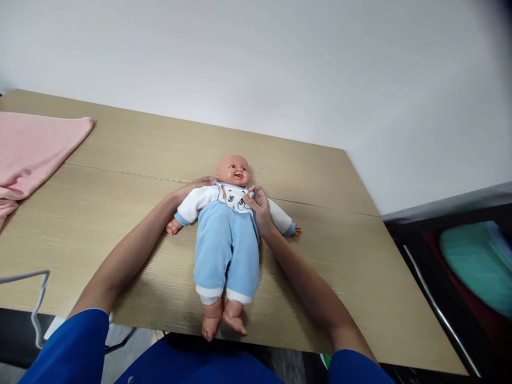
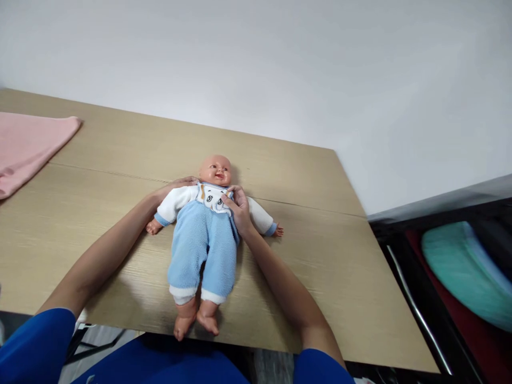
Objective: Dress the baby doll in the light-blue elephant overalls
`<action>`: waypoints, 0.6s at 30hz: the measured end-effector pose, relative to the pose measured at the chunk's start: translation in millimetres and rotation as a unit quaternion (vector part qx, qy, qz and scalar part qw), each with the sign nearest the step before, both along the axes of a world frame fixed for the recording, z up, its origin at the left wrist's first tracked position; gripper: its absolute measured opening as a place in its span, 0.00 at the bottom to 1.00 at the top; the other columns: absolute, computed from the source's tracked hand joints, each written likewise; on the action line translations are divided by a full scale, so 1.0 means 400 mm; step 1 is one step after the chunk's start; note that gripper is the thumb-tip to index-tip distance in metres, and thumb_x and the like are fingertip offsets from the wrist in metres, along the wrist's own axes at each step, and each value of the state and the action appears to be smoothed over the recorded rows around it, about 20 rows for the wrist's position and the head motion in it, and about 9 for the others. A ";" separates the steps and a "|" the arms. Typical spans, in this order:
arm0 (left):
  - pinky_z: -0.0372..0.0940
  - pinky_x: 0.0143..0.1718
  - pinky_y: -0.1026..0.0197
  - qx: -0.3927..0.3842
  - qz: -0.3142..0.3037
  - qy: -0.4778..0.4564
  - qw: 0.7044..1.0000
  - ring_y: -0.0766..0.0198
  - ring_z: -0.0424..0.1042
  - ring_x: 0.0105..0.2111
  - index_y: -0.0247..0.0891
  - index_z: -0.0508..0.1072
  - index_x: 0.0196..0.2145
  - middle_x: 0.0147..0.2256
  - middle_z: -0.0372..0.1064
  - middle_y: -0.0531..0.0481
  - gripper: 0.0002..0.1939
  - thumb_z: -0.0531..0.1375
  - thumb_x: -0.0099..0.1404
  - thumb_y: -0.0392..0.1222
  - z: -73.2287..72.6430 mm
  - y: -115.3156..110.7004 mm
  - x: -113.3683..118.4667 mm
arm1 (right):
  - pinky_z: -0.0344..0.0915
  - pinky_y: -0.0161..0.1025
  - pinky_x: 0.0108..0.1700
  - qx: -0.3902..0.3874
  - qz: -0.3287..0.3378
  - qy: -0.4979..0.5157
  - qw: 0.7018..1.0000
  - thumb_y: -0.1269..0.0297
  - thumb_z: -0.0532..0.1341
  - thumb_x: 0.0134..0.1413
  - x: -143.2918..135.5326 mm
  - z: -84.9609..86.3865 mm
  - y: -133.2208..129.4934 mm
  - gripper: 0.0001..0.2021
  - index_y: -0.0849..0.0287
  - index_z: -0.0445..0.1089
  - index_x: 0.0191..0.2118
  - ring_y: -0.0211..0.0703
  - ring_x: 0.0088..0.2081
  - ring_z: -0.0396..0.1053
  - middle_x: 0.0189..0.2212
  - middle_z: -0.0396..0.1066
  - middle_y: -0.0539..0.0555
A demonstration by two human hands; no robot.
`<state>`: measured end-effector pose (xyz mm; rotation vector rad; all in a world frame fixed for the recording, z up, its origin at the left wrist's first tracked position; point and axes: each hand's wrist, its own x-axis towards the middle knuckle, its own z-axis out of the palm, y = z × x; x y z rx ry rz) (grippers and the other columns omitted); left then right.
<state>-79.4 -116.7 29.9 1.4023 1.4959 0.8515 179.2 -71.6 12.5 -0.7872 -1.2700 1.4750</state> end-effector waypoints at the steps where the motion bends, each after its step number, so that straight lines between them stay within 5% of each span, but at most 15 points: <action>1: 0.79 0.57 0.44 0.007 -0.003 -0.013 1.000 0.48 0.80 0.56 0.45 0.79 0.58 0.59 0.78 0.39 0.18 0.69 0.80 0.57 0.009 0.012 -0.011 | 0.71 0.35 0.40 0.009 0.007 -0.016 1.000 0.48 0.79 0.54 0.001 0.005 -0.001 0.24 0.48 0.68 0.45 0.40 0.36 0.66 0.37 0.66 0.46; 7: 0.73 0.54 0.48 0.042 -0.062 0.003 0.997 0.47 0.76 0.50 0.42 0.70 0.48 0.48 0.75 0.43 0.33 0.77 0.61 0.66 0.056 0.052 -0.132 | 0.76 0.43 0.53 0.092 0.104 -0.167 0.976 0.44 0.77 0.62 0.072 0.053 -0.004 0.23 0.48 0.72 0.54 0.48 0.47 0.77 0.47 0.78 0.52; 10: 0.72 0.48 0.54 0.018 -0.107 0.033 0.994 0.49 0.77 0.48 0.42 0.72 0.49 0.47 0.75 0.45 0.36 0.82 0.53 0.61 0.061 0.042 -0.170 | 0.74 0.44 0.49 0.133 0.139 -0.274 0.942 0.46 0.76 0.65 0.146 0.064 0.002 0.22 0.49 0.76 0.57 0.49 0.44 0.78 0.43 0.80 0.52; 14: 0.71 0.49 0.57 0.018 -0.158 0.005 0.987 0.49 0.78 0.49 0.42 0.81 0.49 0.48 0.80 0.45 0.29 0.79 0.56 0.59 0.062 0.041 -0.176 | 0.67 0.45 0.40 0.203 0.019 -0.327 0.923 0.49 0.73 0.69 0.222 0.041 -0.003 0.13 0.51 0.81 0.48 0.46 0.31 0.65 0.30 0.74 0.48; 18: 0.71 0.51 0.55 0.021 -0.136 0.058 0.989 0.47 0.79 0.50 0.40 0.82 0.50 0.49 0.83 0.41 0.32 0.78 0.55 0.62 0.082 0.044 -0.179 | 0.70 0.57 0.57 0.300 -0.078 -0.376 0.874 0.52 0.70 0.71 0.277 0.006 -0.056 0.09 0.50 0.80 0.47 0.57 0.46 0.74 0.43 0.81 0.56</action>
